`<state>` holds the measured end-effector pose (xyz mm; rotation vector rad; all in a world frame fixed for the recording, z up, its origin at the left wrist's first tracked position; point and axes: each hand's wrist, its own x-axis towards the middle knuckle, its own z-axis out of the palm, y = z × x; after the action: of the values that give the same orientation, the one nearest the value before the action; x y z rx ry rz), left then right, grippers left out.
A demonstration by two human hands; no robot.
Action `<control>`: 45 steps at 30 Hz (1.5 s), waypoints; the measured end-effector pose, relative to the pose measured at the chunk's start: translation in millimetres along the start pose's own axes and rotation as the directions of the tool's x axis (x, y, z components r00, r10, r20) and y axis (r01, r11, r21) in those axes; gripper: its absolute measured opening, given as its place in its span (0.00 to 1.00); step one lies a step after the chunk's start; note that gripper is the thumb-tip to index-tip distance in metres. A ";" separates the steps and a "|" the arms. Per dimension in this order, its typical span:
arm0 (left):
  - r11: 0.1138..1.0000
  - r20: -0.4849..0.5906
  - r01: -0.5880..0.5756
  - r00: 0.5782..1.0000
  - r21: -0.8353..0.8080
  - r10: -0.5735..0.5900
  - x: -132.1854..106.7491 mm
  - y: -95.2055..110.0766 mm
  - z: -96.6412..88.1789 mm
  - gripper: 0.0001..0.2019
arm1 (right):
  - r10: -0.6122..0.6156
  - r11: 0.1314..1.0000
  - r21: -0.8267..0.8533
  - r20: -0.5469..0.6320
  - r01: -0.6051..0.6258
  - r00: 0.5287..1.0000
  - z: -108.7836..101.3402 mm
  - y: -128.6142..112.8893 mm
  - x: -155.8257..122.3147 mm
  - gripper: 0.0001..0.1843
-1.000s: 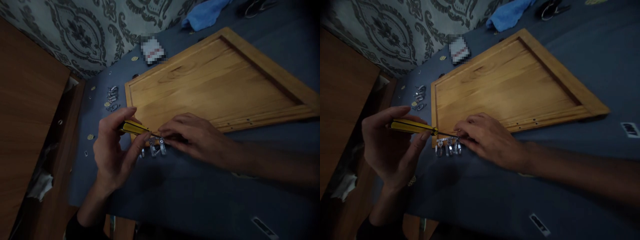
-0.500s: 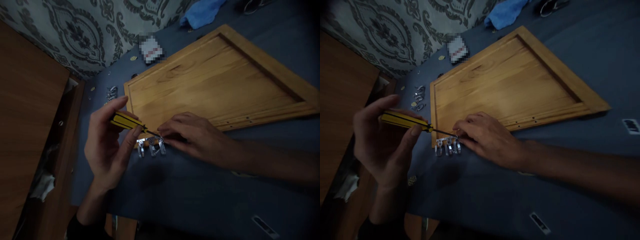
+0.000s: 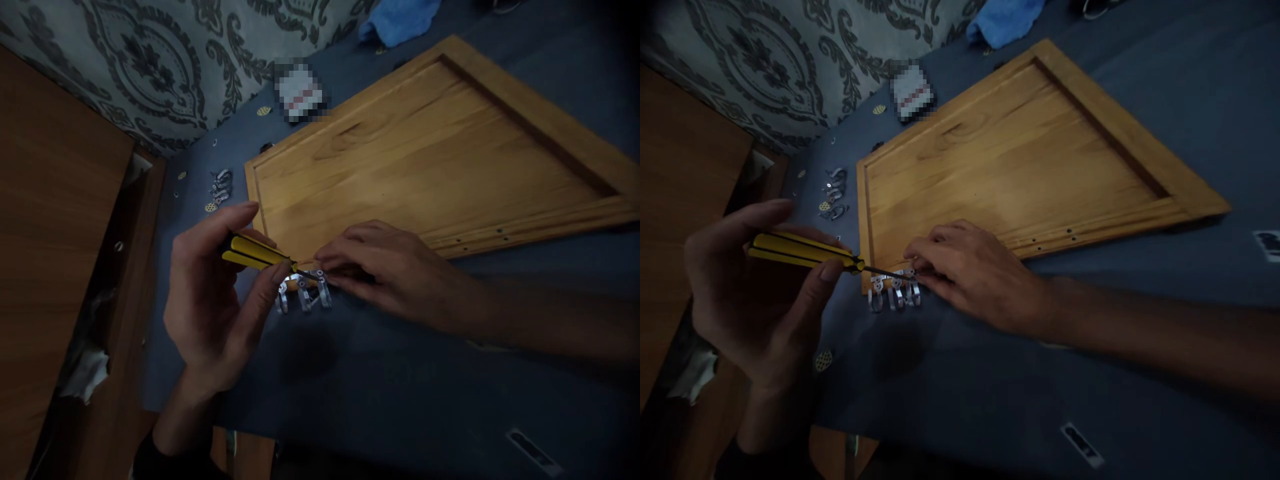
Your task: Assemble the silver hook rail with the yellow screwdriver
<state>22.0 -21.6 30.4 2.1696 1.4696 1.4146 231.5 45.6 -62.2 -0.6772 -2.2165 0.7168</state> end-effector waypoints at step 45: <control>0.989 0.052 -0.103 0.993 -0.109 0.109 10.0 -3.2 0.7 0.23 | -0.033 0.999 -0.005 -0.011 0.033 0.999 0.3 0.7 0.4 0.08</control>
<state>21.1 -11.8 34.2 2.2326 1.2476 1.4152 231.2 46.4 -62.6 -0.6440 -2.2148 0.6900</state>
